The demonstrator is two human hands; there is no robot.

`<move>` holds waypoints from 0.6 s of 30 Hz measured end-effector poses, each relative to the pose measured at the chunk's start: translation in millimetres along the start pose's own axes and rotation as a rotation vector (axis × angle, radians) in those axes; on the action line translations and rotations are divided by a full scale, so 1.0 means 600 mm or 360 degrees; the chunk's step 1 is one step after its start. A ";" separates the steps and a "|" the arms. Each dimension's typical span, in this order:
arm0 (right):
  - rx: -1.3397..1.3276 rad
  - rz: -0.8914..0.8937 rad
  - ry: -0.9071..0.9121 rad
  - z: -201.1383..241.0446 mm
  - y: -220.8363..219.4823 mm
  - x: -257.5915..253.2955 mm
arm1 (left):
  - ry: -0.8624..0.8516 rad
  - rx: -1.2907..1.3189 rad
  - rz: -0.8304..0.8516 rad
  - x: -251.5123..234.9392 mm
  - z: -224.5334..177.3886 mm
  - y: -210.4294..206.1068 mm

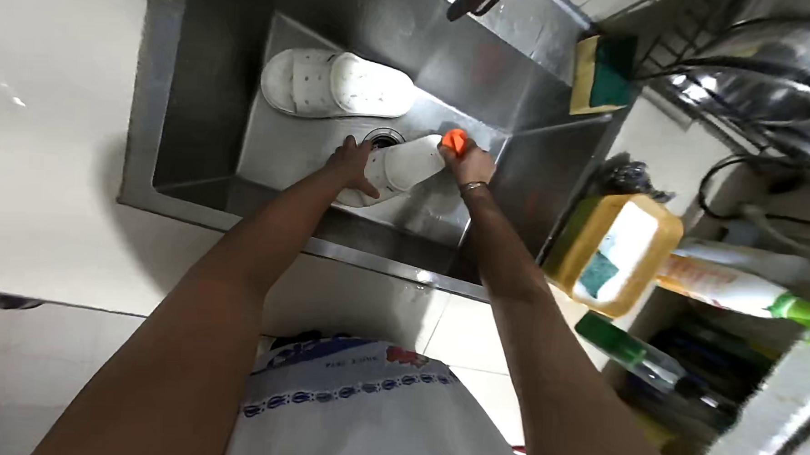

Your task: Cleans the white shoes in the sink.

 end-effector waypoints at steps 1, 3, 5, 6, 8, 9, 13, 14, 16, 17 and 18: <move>-0.0017 0.0034 0.0007 0.016 -0.009 0.020 | -0.0001 0.0005 0.0005 0.002 0.001 -0.003; 0.0016 0.0124 0.0231 0.064 -0.046 0.051 | -0.0007 0.0001 -0.0011 -0.005 -0.004 0.006; 0.0022 0.0160 0.0268 0.053 -0.063 0.041 | 0.0016 -0.0021 0.0010 0.000 -0.001 0.000; -0.0040 0.0106 0.0117 0.021 -0.047 0.016 | 0.0020 -0.0024 0.0014 0.002 0.000 0.001; -0.0186 -0.0038 -0.0268 -0.064 -0.005 -0.017 | 0.0019 -0.0007 0.0015 0.006 -0.004 -0.006; -0.0231 -0.0079 -0.0413 -0.091 0.005 -0.028 | 0.0016 -0.0006 -0.0009 0.001 -0.002 0.003; -0.0186 -0.0066 -0.0590 -0.125 -0.003 0.005 | 0.0002 0.0013 -0.0002 -0.003 -0.001 0.001; -0.0112 -0.0164 -0.0511 -0.114 0.005 0.011 | 0.0002 0.0013 0.0008 -0.002 -0.002 0.000; -0.0023 -0.0493 -0.0107 -0.058 0.031 0.021 | -0.0002 -0.0009 0.0011 -0.004 0.000 0.003; -0.0039 -0.0575 0.0179 -0.024 0.032 0.025 | -0.0006 -0.0014 0.0011 -0.005 -0.001 0.003; -0.0107 -0.0508 0.0439 0.008 0.020 0.022 | -0.0005 -0.0022 0.0013 -0.006 -0.002 0.004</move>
Point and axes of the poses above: each hand's wrist, its own x-axis away from the middle knuckle, its own y-axis out of the back of the hand, z = x × y, the point moved 10 cm from there along -x, towards the middle knuckle, and after that the axes turned 4 degrees about x, right-handed, at the moved point
